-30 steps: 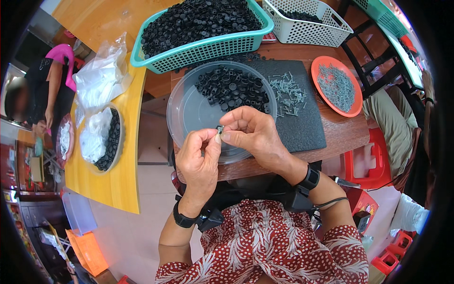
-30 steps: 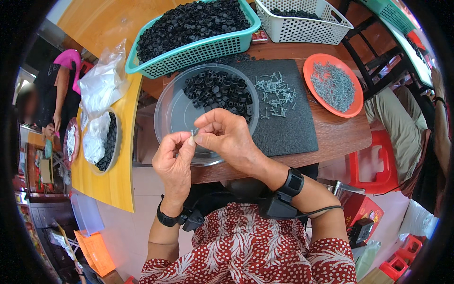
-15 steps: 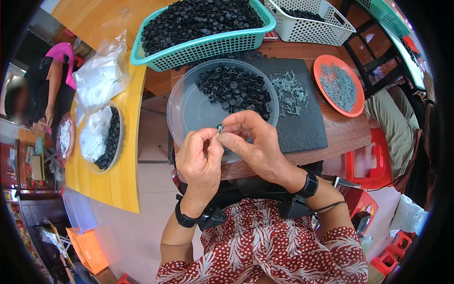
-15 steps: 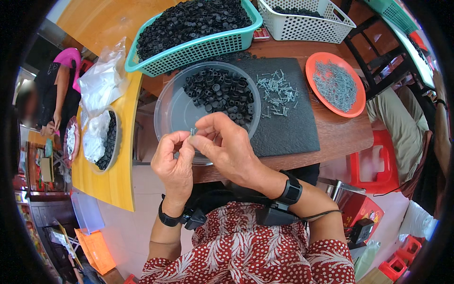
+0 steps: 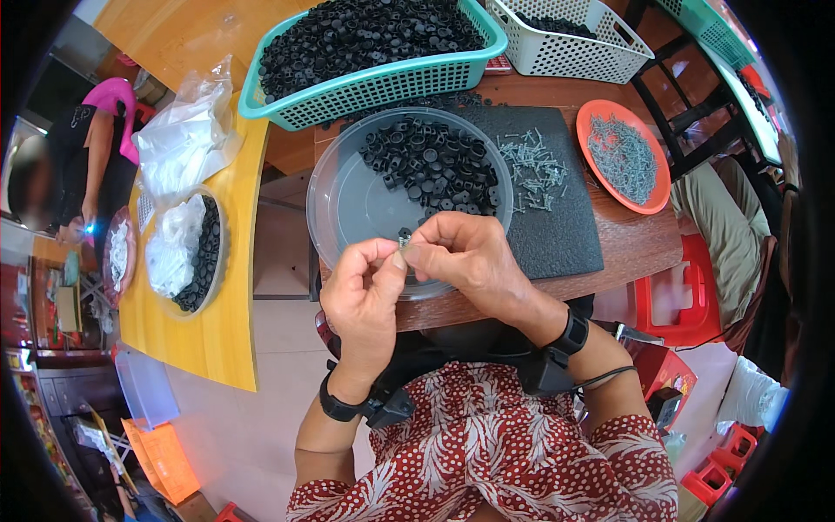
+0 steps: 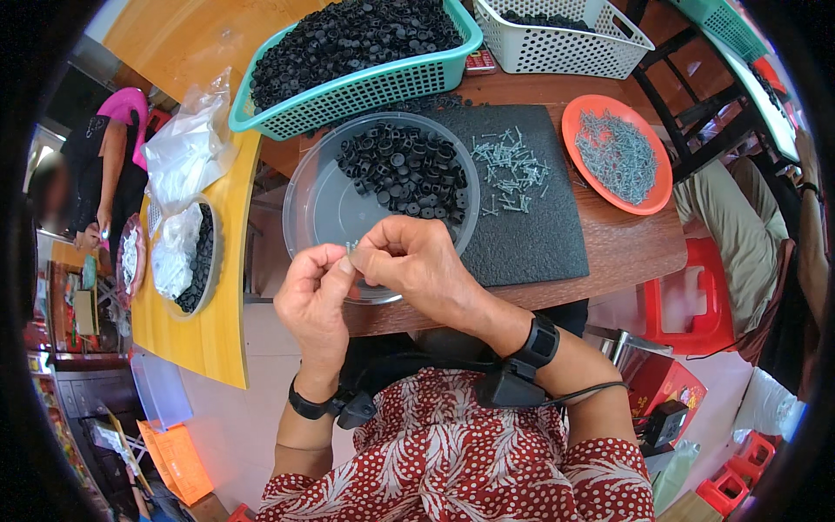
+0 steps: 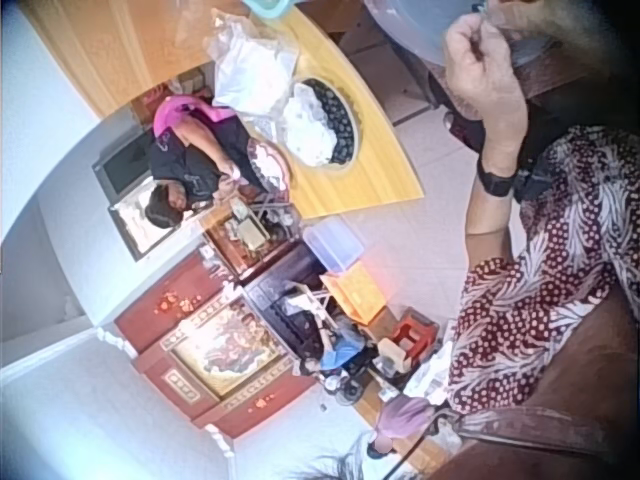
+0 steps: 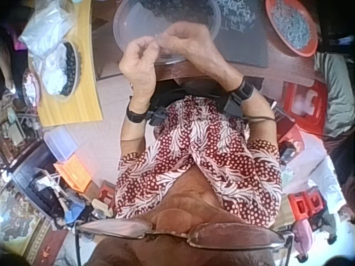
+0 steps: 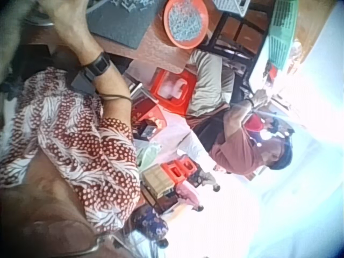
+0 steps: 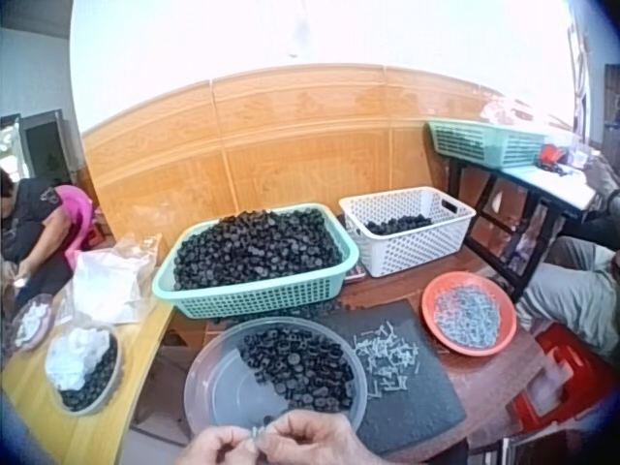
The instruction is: The person is manually inserting small metal pins into circular black plastic components at a work table.
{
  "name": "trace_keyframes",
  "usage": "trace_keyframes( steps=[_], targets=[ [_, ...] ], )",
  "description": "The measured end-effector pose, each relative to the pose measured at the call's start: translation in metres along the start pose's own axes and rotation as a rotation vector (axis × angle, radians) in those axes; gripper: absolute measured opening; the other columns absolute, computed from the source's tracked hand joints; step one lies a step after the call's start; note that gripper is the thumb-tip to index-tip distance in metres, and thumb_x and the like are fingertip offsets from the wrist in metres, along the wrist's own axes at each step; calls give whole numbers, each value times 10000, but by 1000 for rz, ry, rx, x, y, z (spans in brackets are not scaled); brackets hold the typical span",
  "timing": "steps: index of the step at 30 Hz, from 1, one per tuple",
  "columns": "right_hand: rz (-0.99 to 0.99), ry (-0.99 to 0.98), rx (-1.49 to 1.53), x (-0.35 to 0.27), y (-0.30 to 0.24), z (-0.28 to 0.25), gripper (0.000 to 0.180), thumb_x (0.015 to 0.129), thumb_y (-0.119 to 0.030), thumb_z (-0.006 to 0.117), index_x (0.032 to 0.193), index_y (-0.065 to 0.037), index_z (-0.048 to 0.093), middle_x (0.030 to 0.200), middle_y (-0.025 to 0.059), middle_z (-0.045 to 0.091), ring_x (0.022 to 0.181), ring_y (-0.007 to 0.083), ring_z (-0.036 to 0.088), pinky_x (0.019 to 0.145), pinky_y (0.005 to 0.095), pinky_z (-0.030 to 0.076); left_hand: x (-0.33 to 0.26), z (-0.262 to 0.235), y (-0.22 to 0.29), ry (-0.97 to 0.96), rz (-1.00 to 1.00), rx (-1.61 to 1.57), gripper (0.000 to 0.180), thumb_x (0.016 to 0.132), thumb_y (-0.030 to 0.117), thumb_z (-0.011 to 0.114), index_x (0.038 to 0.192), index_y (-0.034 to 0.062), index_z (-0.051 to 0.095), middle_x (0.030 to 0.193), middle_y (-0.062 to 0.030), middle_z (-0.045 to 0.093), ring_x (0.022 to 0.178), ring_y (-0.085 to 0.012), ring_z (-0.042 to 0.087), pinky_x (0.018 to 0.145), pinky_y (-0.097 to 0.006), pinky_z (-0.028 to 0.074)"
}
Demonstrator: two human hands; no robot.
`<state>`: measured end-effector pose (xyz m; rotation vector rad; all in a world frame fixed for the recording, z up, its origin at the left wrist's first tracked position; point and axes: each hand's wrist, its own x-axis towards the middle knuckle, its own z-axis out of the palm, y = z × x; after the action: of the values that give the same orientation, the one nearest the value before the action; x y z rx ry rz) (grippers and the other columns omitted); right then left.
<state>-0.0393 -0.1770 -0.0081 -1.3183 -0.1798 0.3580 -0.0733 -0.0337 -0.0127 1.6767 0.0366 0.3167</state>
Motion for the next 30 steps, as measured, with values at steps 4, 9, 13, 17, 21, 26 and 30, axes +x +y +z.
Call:
trace_keyframes(
  steps=[4,9,13,17,21,26,30],
  targets=[
    [-315,114,-475,-6,8,1,78,784,-53,643,789,10,597,701,67,589,612,127,561,550,248,459,3,-2,4,-90,-250,-286,118,830,65,596,868,-46,595,694,-65,590,543,-103,524,512,-203,434],
    [-441,186,-529,-5,14,4,77,754,-39,653,756,-18,579,688,88,574,599,203,554,531,308,453,4,-3,1,-130,-269,-339,117,853,73,595,896,-36,595,742,-60,604,570,-69,516,532,-187,429],
    [-575,229,-622,-2,19,3,96,709,-2,642,724,-28,551,679,86,568,618,259,545,539,348,443,3,1,3,-115,-267,-360,120,862,84,592,900,-30,594,749,-52,608,581,-62,520,526,-184,428],
    [-696,203,-702,2,18,-2,106,687,9,634,707,-30,537,668,87,561,614,280,540,545,359,442,2,3,3,-95,-252,-240,127,871,99,602,901,-24,594,753,-39,610,592,-53,522,521,-181,425],
    [-654,157,-723,2,13,-5,102,690,4,633,709,-26,537,657,90,553,599,274,537,539,357,443,6,-1,1,-151,-221,-214,140,871,111,622,902,-23,596,742,-34,609,580,-46,520,521,-174,431],
    [-391,57,-478,-5,5,-7,74,748,-22,638,783,0,576,653,68,567,595,172,566,543,288,462,7,-4,2,-180,-249,-253,131,869,92,619,904,-32,597,730,-51,611,556,-55,524,517,-180,442],
    [-182,22,-276,-6,1,-8,102,807,-57,631,838,30,589,704,40,601,650,70,549,565,232,463,6,-3,2,-179,-258,-349,121,872,69,604,907,-47,594,743,-75,619,557,-71,541,512,-188,448]
  ],
)
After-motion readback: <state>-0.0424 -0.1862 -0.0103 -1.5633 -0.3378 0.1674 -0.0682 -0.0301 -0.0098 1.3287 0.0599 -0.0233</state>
